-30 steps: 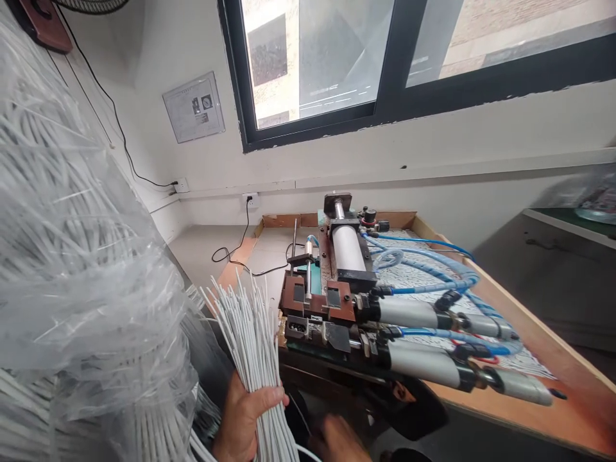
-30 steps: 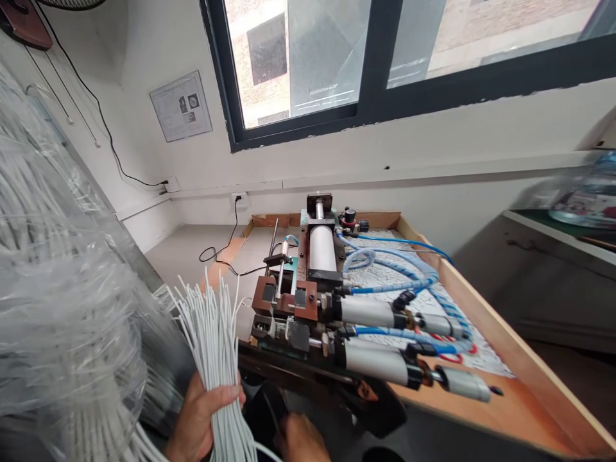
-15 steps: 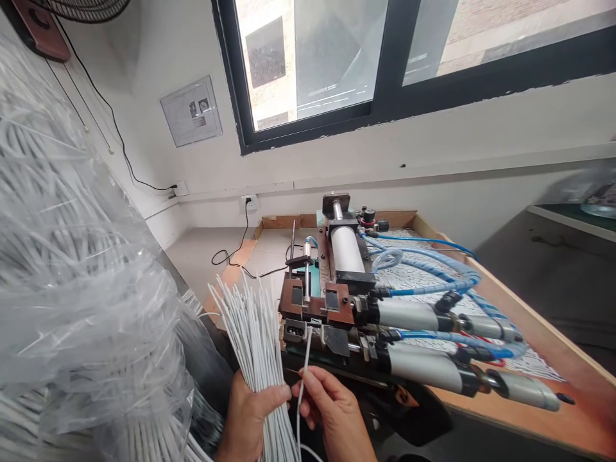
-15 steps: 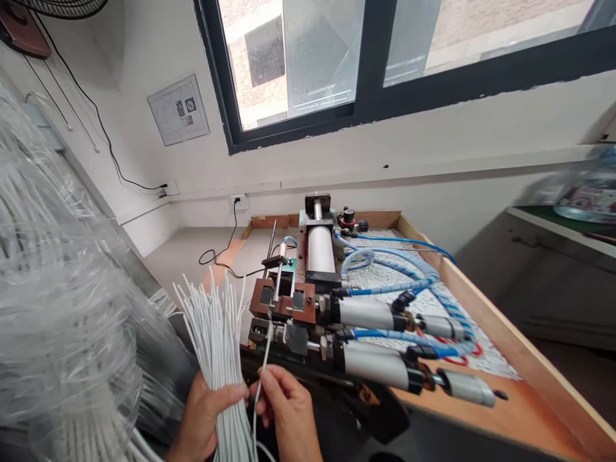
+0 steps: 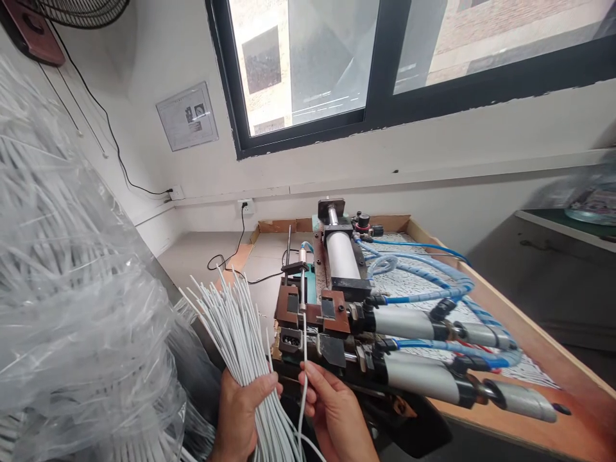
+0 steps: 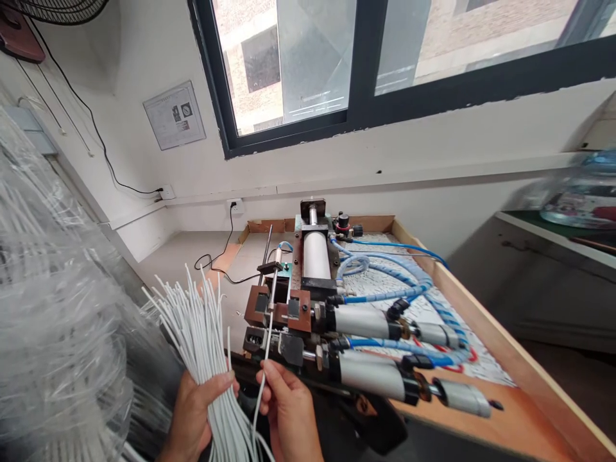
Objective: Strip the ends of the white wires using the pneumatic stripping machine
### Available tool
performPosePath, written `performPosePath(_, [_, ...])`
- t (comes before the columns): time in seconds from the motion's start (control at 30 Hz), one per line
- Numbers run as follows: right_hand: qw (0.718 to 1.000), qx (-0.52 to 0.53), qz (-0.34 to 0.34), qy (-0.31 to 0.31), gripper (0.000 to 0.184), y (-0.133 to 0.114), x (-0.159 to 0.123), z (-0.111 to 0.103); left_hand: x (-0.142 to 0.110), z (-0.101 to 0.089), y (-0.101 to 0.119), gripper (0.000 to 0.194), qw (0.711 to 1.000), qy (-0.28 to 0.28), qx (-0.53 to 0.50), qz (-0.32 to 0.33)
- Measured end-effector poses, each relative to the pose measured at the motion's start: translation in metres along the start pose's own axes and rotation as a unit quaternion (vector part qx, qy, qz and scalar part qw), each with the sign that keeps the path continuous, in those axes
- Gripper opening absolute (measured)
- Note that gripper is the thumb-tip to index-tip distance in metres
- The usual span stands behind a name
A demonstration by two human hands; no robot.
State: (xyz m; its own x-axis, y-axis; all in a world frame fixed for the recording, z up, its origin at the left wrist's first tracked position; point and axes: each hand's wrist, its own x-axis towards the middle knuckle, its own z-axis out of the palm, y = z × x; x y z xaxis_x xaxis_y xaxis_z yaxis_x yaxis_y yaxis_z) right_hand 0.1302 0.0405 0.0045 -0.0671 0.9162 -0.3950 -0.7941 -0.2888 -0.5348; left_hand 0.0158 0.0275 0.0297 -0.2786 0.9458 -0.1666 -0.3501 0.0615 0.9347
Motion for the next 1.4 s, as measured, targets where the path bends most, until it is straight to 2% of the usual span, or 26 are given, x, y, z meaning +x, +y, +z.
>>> performPosePath(0.3, [0.998,0.044,0.047,-0.002,0.019,-0.002,0.003,0.007,-0.001,0.009,0.008,0.012,1.0,0.008,-0.005,0.004])
performPosePath(0.37, [0.999,0.019,0.048,-0.002,0.021,0.001,0.0,0.006,-0.001,0.01,0.01,0.015,1.0,0.006,0.0,0.013])
performPosePath(0.43, [0.998,-0.051,0.035,-0.029,0.024,0.005,-0.003,0.002,-0.001,0.009,0.01,0.016,1.0,0.002,0.006,0.02])
performPosePath(0.5, [0.984,-0.163,0.004,-0.077,0.026,0.007,-0.006,-0.003,0.0,0.007,0.008,0.013,0.999,-0.007,0.016,0.028])
performPosePath(0.6, [0.94,-0.308,-0.096,-0.116,0.024,0.011,-0.009,-0.01,0.002,0.006,0.004,0.009,0.998,-0.026,0.033,0.04])
performPosePath(0.7, [0.906,-0.355,-0.21,-0.096,0.019,0.016,-0.011,-0.014,0.003,0.006,0.004,0.009,0.997,-0.035,0.042,0.05])
performPosePath(0.77, [0.909,-0.34,-0.233,-0.062,0.019,0.019,-0.011,-0.016,0.003,0.007,0.006,0.009,0.997,-0.04,0.046,0.051])
performPosePath(0.9, [0.973,-0.198,-0.12,0.025,0.028,0.017,-0.005,-0.016,0.002,0.008,0.01,0.008,0.998,-0.053,0.033,0.02])
performPosePath(0.97, [0.988,-0.125,-0.069,0.059,0.031,0.013,-0.002,-0.013,0.002,0.008,0.01,0.011,0.999,-0.047,0.013,0.006])
performPosePath(1.07, [0.993,-0.079,-0.039,0.081,0.03,0.006,-0.002,-0.005,0.003,0.008,0.007,0.011,0.999,-0.039,0.0,0.006])
performPosePath(1.23, [0.994,-0.065,-0.016,0.081,0.026,-0.002,-0.003,0.006,0.003,0.01,0.008,0.013,0.999,-0.033,0.003,0.009])
performPosePath(1.4, [0.999,-0.027,0.004,0.028,0.024,-0.001,0.004,0.002,0.0,0.015,0.017,0.014,0.999,-0.044,0.023,0.003])
